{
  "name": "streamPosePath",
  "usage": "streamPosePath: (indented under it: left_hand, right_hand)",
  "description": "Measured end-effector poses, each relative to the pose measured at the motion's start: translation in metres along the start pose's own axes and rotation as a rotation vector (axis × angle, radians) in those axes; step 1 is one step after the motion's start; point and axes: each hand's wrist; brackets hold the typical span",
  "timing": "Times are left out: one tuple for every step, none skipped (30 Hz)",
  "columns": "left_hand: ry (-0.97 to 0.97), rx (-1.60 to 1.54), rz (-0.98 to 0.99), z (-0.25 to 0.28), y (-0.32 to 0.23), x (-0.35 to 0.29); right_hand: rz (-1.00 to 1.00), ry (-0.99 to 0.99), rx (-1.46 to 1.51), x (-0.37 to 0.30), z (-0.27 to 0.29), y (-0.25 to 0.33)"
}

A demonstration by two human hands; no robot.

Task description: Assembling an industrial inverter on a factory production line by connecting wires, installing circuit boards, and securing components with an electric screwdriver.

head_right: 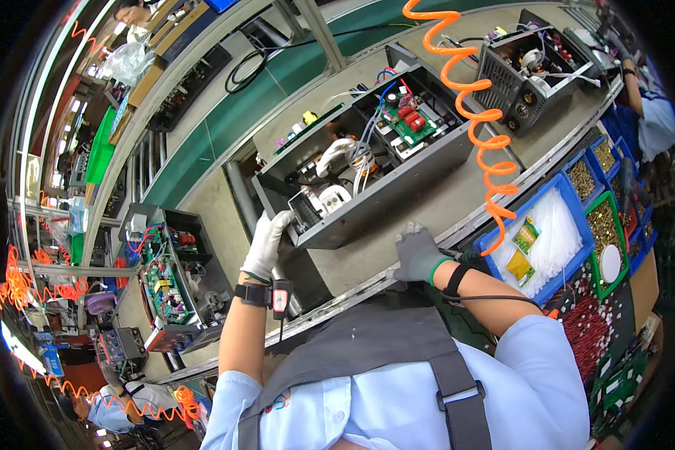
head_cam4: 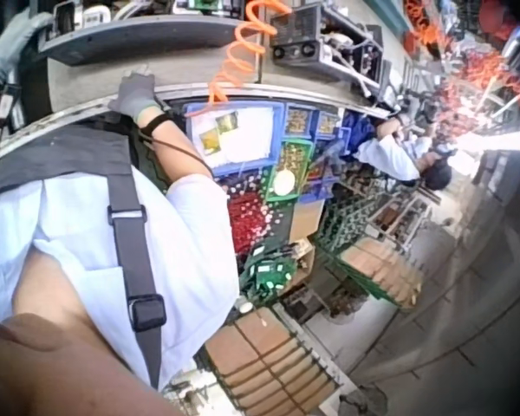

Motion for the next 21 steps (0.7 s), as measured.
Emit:
streamPosePath:
  left_hand:
    - [-0.003,0.009,0.022,0.001,0.001,0.001]
    - [0.009,0.062,0.028,0.004,0.002,-0.001]
    - [0.008,0.02,0.12,0.007,0.001,-0.002]
    - [0.014,0.141,-0.007,0.012,0.001,-0.006]
    - [0.002,0.101,0.102,0.017,0.001,-0.008]
    - [-0.008,0.089,0.165,0.023,0.0,-0.012]
    - [0.002,0.167,0.128,0.031,0.0,-0.016]
    - [0.02,0.147,0.193,0.04,0.0,-0.02]
    - [-0.02,0.109,0.228,0.048,0.003,-0.027]
    - [-0.059,0.086,0.275,0.056,0.006,-0.034]
    - [-0.055,0.082,0.265,0.066,0.008,-0.041]
    - [-0.059,0.049,0.279,0.076,0.011,-0.049]
    - [-0.082,0.011,0.273,0.084,0.015,-0.057]
    - [-0.088,-0.007,0.252,0.093,0.018,-0.064]
    - [-0.085,-0.009,0.187,0.104,0.02,-0.072]
    - [-0.129,-0.015,0.212,0.112,0.023,-0.078]
    - [-0.175,0.033,0.149,0.121,0.026,-0.083]
    - [-0.203,0.084,0.069,0.13,0.029,-0.088]
    - [-0.201,0.096,0.089,0.139,0.031,-0.093]
    - [-0.212,0.068,0.097,0.147,0.035,-0.096]
    - [-0.223,0.042,0.078,0.152,0.039,-0.099]
  right_hand:
    - [0.023,0.016,-0.007,0.0,0.002,-0.001]
    - [0.029,0.041,-0.041,0.0,0.003,-0.001]
    - [0.036,0.037,-0.008,0.0,0.004,-0.001]
    - [0.061,0.049,0.007,0.0,0.004,0.0]
    - [0.09,0.052,0.019,0.001,0.004,0.002]
    - [0.089,0.058,0.019,0.002,0.002,0.006]
    - [0.122,0.052,0.025,0.003,0.001,0.011]
    - [0.16,0.032,0.018,0.005,-0.001,0.017]
    - [0.185,0.05,0.0,0.008,-0.002,0.025]
    - [0.226,0.075,0.006,0.01,-0.003,0.033]
    - [0.256,0.03,-0.024,0.012,-0.002,0.04]
    - [0.29,0.009,-0.071,0.012,-0.001,0.048]
    - [0.313,-0.008,-0.075,0.013,0.004,0.052]
    - [0.373,0.069,0.105,0.013,0.01,0.054]
    - [0.388,0.145,0.275,0.01,0.019,0.058]
    - [0.46,0.047,0.505,0.004,0.028,0.059]
    - [0.443,-0.007,0.701,-0.006,0.038,0.058]
    - [0.571,-0.413,0.728,-0.011,0.05,0.06]
    - [0.684,-0.781,0.712,-0.018,0.06,0.063]
    - [0.618,-0.996,0.548,-0.018,0.075,0.062]
    - [0.505,-1.056,0.492,-0.02,0.086,0.066]
Point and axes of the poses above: each hand's wrist, its own x-axis towards the middle knuckle, its own z-axis out of the back of the hand, y = z × x, and after that the axes turned 2 degrees about y, right-handed
